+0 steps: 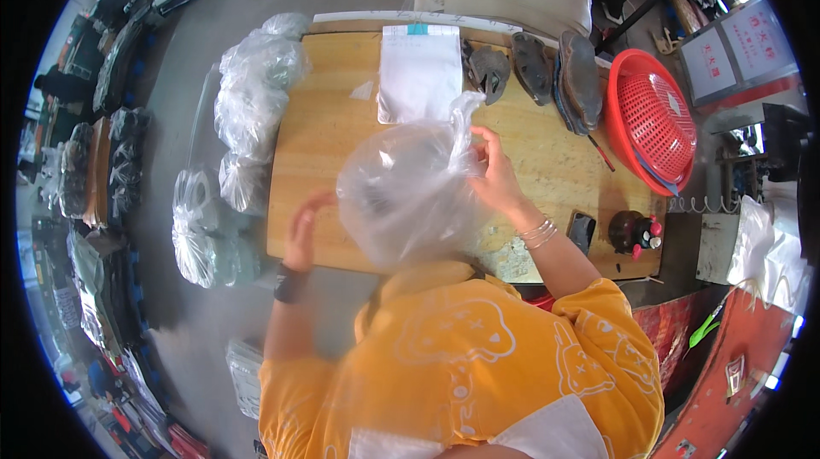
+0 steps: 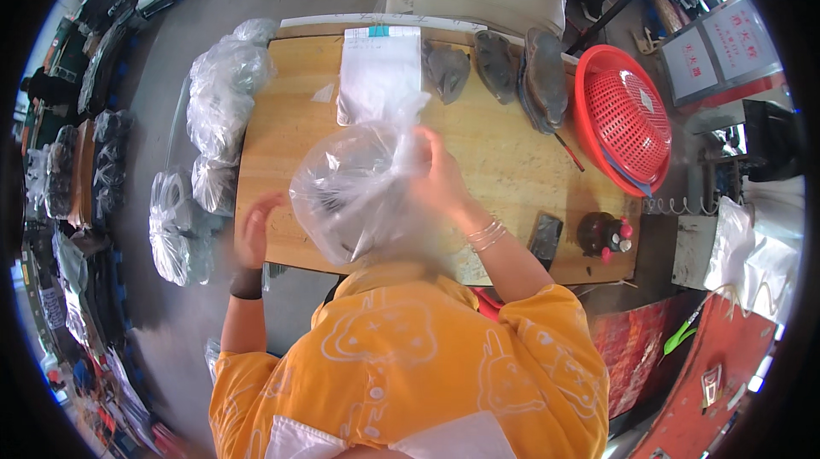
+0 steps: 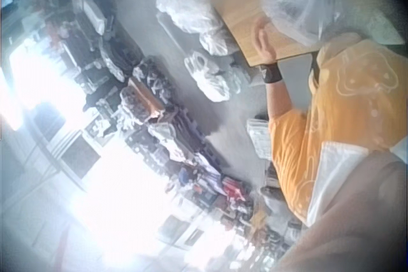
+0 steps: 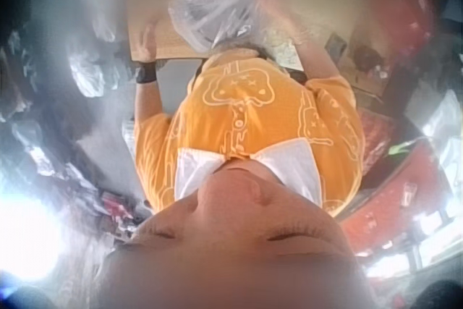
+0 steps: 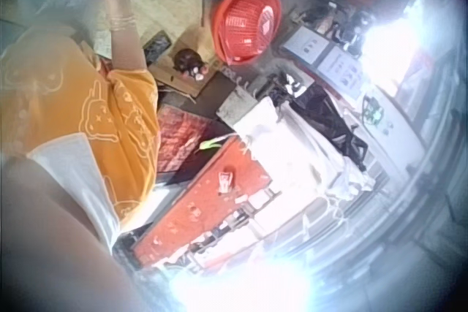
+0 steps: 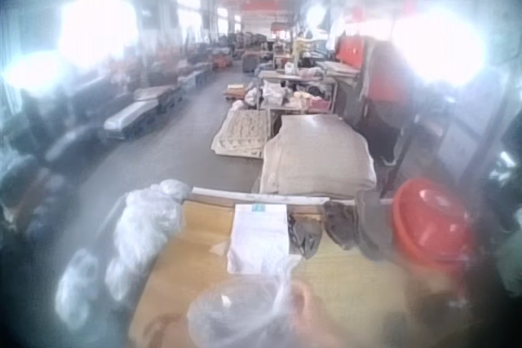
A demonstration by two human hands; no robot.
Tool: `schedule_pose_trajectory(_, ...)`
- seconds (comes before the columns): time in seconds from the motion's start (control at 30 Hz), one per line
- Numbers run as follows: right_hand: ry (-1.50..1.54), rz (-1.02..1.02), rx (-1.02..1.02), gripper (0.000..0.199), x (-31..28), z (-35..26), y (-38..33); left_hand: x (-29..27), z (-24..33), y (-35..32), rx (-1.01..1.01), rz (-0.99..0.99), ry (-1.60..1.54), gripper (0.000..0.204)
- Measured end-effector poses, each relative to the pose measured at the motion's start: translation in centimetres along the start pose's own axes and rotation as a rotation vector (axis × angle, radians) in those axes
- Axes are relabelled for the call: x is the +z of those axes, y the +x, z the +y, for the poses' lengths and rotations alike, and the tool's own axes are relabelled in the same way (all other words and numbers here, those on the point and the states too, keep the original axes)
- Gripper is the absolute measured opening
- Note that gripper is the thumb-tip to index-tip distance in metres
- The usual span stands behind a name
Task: The person repeatedly picks up stacks of gray plastic parts, applies heat with a green heat gun to the edges, and places the heated stacks into clear plastic bags. The person then seals the bags and sets them aside on the table.
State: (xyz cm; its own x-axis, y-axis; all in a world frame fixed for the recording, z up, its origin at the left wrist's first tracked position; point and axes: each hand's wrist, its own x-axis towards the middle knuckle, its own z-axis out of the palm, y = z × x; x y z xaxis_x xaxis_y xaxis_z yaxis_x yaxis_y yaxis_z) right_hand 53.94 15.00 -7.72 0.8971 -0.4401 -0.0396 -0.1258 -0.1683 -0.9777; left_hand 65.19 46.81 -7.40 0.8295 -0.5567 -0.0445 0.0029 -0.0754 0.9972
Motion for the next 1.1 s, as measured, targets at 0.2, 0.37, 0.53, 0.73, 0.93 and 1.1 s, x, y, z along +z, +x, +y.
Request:
schedule_pose_trajectory(0.2,-0.711,-0.406,-0.535,0.035,2.9,-1.4,0.0,5.2,-1.0,2.3,0.532,-0.229,0.871,0.053)
schedule_pose_trajectory(0.37,-0.833,-0.359,-0.719,0.026,4.6,-4.5,-0.5,8.0,-0.2,2.8,0.717,-0.001,0.798,0.039)
schedule_pose_trajectory(0.53,-0.878,-0.431,-0.489,0.017,1.3,-5.8,0.6,4.5,-2.1,2.5,0.464,-0.062,0.881,0.014)
schedule_pose_trajectory(0.73,-0.556,-0.429,-0.417,0.025,-0.7,-2.3,0.9,3.4,-2.1,0.1,0.240,-0.038,0.294,0.028)
schedule_pose_trajectory(0.93,-0.691,-0.489,-0.601,0.016,1.2,-4.9,0.1,8.6,6.1,-1.0,0.638,-0.198,0.951,0.038)
schedule_pose_trajectory(1.1,-0.812,-0.613,-0.560,0.020,2.3,-7.0,0.2,8.4,6.8,0.1,0.538,-0.343,0.908,0.045)
